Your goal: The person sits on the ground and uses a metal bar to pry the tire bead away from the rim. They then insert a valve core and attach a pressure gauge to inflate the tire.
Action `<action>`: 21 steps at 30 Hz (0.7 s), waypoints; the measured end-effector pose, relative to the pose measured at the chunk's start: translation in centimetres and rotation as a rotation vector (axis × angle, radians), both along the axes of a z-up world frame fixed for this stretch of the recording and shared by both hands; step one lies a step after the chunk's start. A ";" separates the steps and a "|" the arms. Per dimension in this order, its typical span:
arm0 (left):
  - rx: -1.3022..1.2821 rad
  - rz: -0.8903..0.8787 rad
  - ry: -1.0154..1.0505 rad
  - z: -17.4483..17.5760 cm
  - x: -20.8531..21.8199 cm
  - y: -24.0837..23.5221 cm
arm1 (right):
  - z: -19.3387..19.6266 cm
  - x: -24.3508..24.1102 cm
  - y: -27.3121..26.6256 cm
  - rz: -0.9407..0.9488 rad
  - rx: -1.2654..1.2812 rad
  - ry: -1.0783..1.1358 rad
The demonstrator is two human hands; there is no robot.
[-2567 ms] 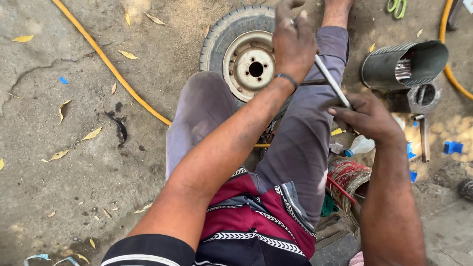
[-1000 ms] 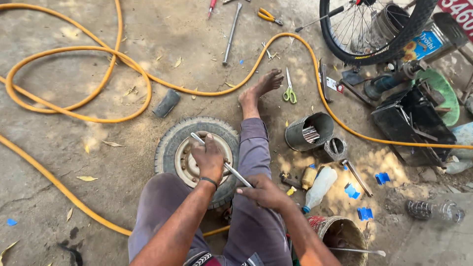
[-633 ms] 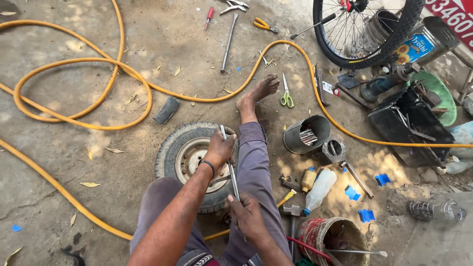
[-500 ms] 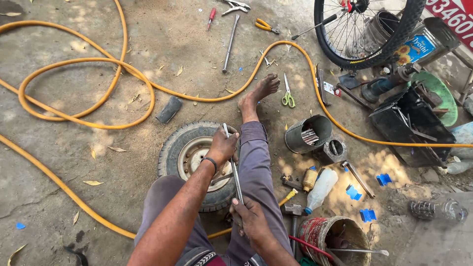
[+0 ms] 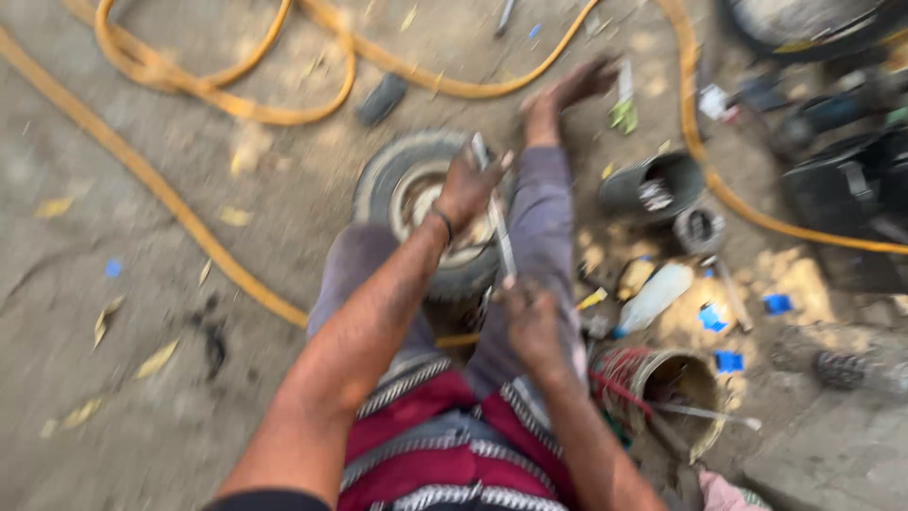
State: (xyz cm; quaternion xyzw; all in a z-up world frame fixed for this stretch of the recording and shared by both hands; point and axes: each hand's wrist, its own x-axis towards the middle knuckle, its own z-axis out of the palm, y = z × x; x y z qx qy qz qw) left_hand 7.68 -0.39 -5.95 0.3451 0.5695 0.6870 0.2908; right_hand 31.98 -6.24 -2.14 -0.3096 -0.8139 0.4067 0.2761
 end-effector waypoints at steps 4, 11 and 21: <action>0.037 -0.413 -0.427 -4.6 -2.7 -6.4 | 0.6 1.3 0.1 -0.075 -0.289 -0.190; -0.563 -0.507 0.633 -9.2 -3.2 -8.5 | 5.2 -2.1 -2.2 -0.080 -0.711 -0.029; -1.007 -0.492 0.639 -9.7 -2.8 -7.4 | 2.0 -1.5 2.1 0.068 -0.624 -0.164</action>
